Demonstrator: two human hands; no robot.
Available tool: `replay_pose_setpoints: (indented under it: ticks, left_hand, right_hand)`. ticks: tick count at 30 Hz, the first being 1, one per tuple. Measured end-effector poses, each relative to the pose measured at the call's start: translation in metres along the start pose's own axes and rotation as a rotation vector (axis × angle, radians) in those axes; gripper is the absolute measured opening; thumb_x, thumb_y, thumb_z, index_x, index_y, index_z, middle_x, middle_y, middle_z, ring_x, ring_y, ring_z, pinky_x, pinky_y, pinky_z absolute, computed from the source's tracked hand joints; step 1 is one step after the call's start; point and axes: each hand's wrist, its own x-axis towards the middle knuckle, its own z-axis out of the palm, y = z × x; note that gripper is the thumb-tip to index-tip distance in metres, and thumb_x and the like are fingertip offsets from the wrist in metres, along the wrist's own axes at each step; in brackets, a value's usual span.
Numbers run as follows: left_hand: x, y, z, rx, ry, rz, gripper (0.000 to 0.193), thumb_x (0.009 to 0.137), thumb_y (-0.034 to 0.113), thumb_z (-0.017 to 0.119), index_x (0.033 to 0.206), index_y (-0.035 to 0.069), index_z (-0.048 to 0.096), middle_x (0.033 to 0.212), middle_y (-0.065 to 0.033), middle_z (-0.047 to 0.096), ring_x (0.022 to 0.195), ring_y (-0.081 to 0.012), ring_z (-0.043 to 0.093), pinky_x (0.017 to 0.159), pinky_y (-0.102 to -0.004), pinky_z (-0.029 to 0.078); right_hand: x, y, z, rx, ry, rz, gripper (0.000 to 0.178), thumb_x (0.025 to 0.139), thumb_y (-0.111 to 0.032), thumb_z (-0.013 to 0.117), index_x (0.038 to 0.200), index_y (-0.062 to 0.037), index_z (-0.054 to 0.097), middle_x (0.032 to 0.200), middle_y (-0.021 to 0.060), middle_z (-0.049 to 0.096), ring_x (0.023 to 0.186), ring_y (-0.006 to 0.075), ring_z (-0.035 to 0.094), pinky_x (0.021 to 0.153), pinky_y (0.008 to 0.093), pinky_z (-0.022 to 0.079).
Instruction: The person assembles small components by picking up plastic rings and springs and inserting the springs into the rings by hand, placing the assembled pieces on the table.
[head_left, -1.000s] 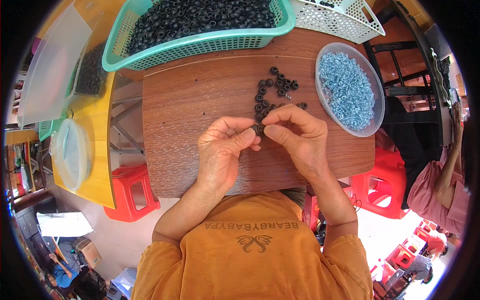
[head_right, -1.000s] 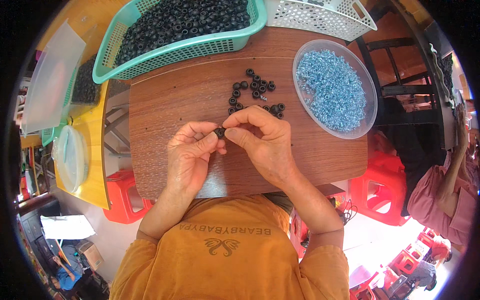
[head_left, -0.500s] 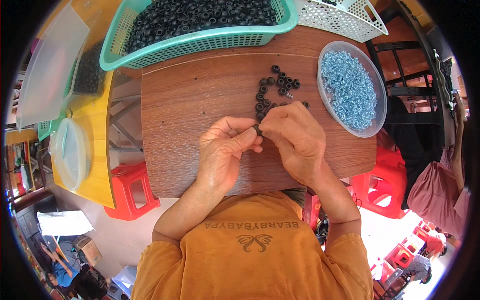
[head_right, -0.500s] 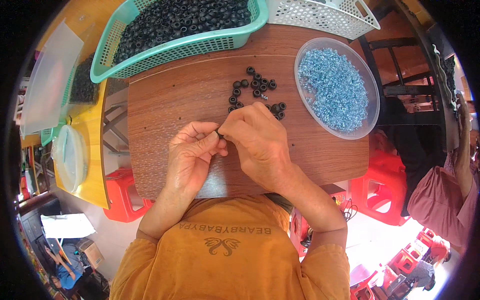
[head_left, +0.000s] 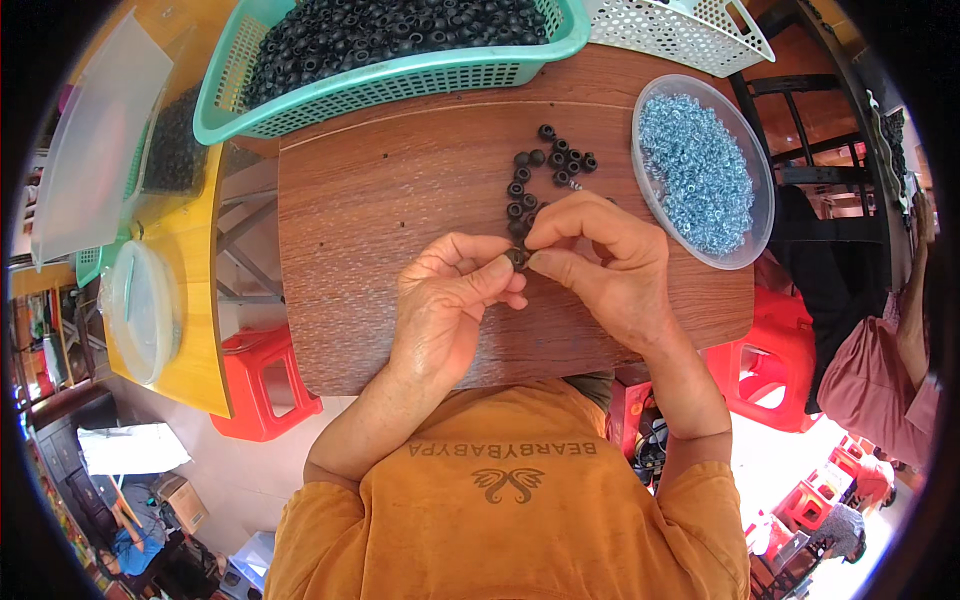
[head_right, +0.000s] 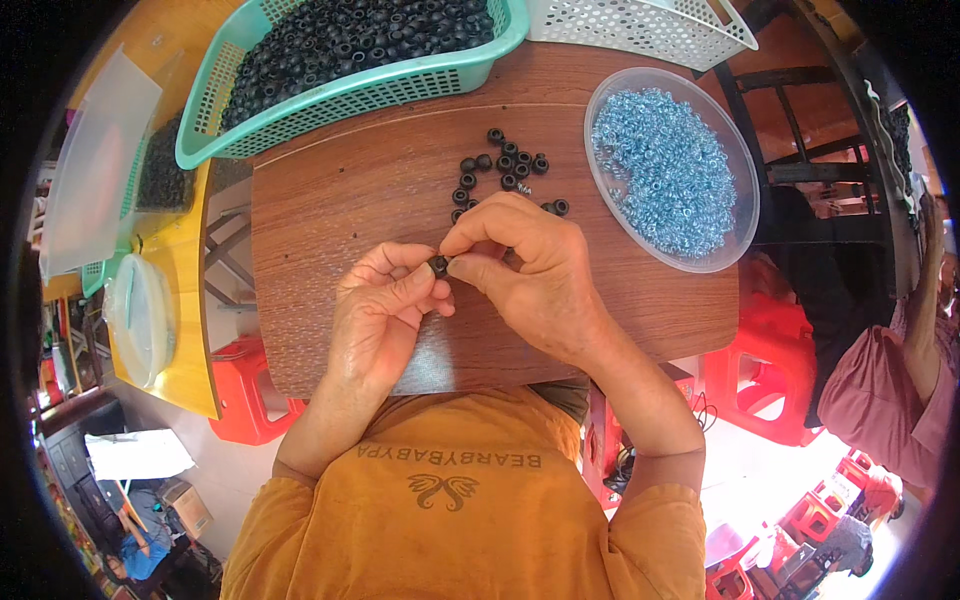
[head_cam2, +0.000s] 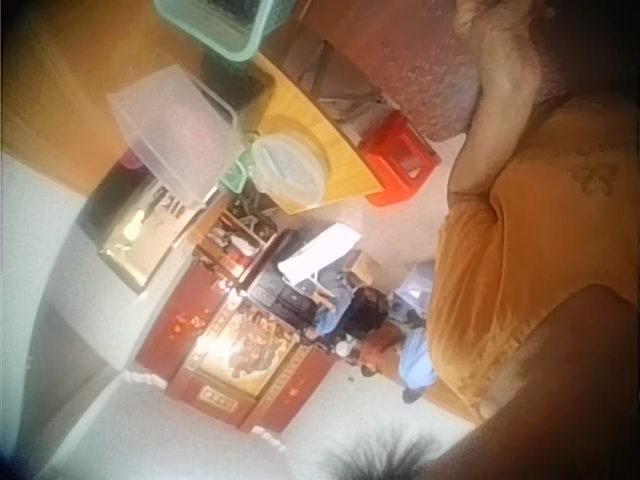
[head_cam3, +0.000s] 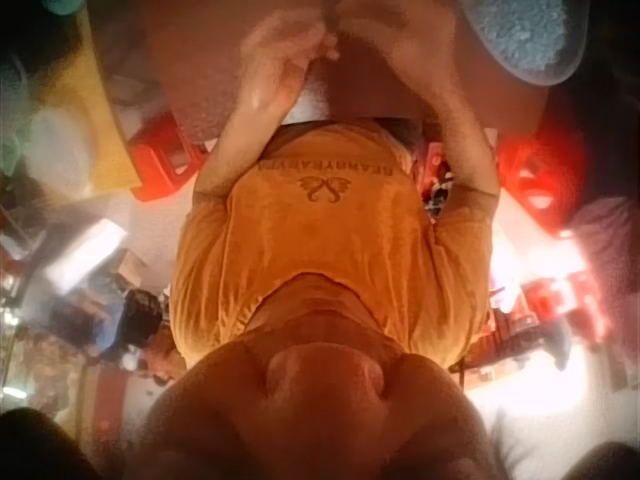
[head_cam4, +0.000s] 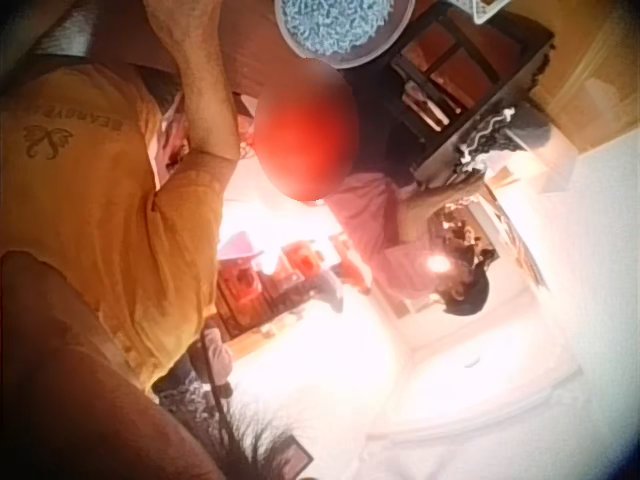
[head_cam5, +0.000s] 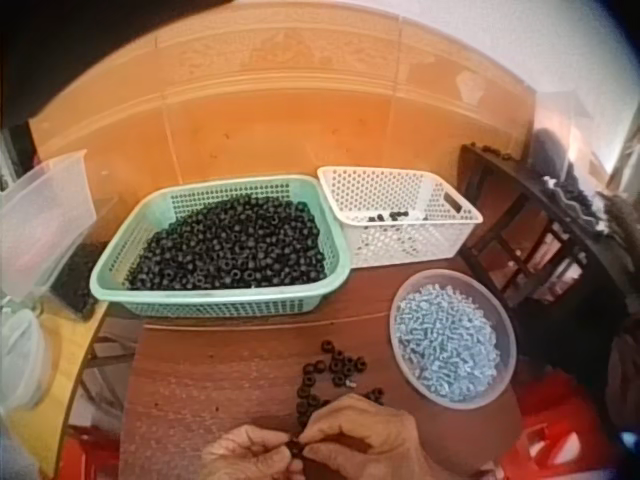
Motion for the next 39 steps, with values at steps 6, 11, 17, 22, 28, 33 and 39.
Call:
replay_pose_setpoints:
  ticks: [6, 11, 17, 22, 28, 33, 39]
  left_hand:
    - [0.001, -0.002, -0.001, -0.007, 0.017, 0.013, 0.011, 0.083, -0.003, 0.063, 0.094, -0.002, 0.061, 0.085, -0.0114, 0.064, 0.075, -0.0202, 0.064, 0.065, -0.0332, 0.054]
    - [0.002, -0.004, -0.002, -0.012, 0.025, 0.015, 0.011, 0.083, -0.002, 0.063, 0.094, -0.002, 0.061, 0.087, -0.0119, 0.064, 0.075, -0.0204, 0.064, 0.065, -0.0332, 0.054]
    - [0.003, -0.007, -0.003, -0.012, 0.027, 0.059, 0.008, 0.084, -0.002, 0.063, 0.092, -0.002, 0.060, 0.087, -0.0122, 0.064, 0.075, -0.0201, 0.064, 0.065, -0.0332, 0.054]
    - [0.002, -0.010, -0.002, -0.009, 0.043, 0.097, 0.007, 0.084, -0.002, 0.063, 0.091, -0.002, 0.060, 0.086, -0.0117, 0.064, 0.076, -0.0194, 0.064, 0.065, -0.0328, 0.054]
    - [-0.001, -0.005, 0.000, 0.047, 0.033, 0.085, 0.010, 0.084, -0.002, 0.062, 0.093, -0.004, 0.060, 0.087, -0.0119, 0.064, 0.075, -0.0190, 0.064, 0.065, -0.0312, 0.054]
    - [-0.002, 0.003, -0.003, 0.172, -0.005, 0.060, 0.012, 0.083, -0.005, 0.062, 0.095, -0.005, 0.061, 0.085, -0.0134, 0.065, 0.072, -0.0198, 0.065, 0.062, -0.0306, 0.055]
    - [-0.003, 0.002, -0.004, 0.193, -0.040, 0.023, 0.010, 0.081, -0.007, 0.063, 0.090, -0.005, 0.061, 0.081, -0.0152, 0.065, 0.070, -0.0224, 0.066, 0.059, -0.0333, 0.056]
  right_hand:
    - [0.000, 0.000, 0.002, -0.112, 0.003, -0.038, 0.016, 0.070, 0.006, 0.068, 0.082, -0.0019, 0.062, 0.081, 0.0068, 0.060, 0.073, 0.0183, 0.057, 0.062, 0.0279, 0.045]
    - [0.000, 0.004, 0.003, -0.251, 0.014, -0.249, 0.019, 0.068, 0.008, 0.066, 0.082, -0.0026, 0.061, 0.081, 0.0094, 0.059, 0.074, 0.0270, 0.056, 0.062, 0.0336, 0.045]
    - [0.003, 0.006, 0.008, -0.463, 0.001, -0.475, 0.019, 0.067, 0.007, 0.064, 0.082, -0.0013, 0.058, 0.080, 0.0108, 0.057, 0.073, 0.0290, 0.054, 0.060, 0.0358, 0.044]
    - [0.005, 0.006, 0.011, -0.420, 0.002, -0.428, 0.018, 0.067, 0.007, 0.063, 0.082, -0.0015, 0.058, 0.079, 0.0111, 0.057, 0.073, 0.0292, 0.054, 0.060, 0.0363, 0.044]
    - [0.001, 0.008, 0.012, -0.342, 0.005, -0.343, 0.018, 0.067, 0.007, 0.063, 0.082, -0.0020, 0.057, 0.077, 0.0105, 0.057, 0.073, 0.0297, 0.054, 0.062, 0.0371, 0.044]
    - [0.002, 0.002, 0.006, -0.305, -0.058, -0.275, 0.018, 0.066, 0.007, 0.063, 0.081, -0.0022, 0.057, 0.076, 0.0103, 0.057, 0.073, 0.0296, 0.055, 0.062, 0.0378, 0.044]
    - [-0.002, -0.001, 0.005, -0.282, -0.072, -0.197, 0.018, 0.064, 0.007, 0.064, 0.079, -0.0025, 0.057, 0.073, 0.0099, 0.057, 0.072, 0.0299, 0.056, 0.062, 0.0379, 0.044]
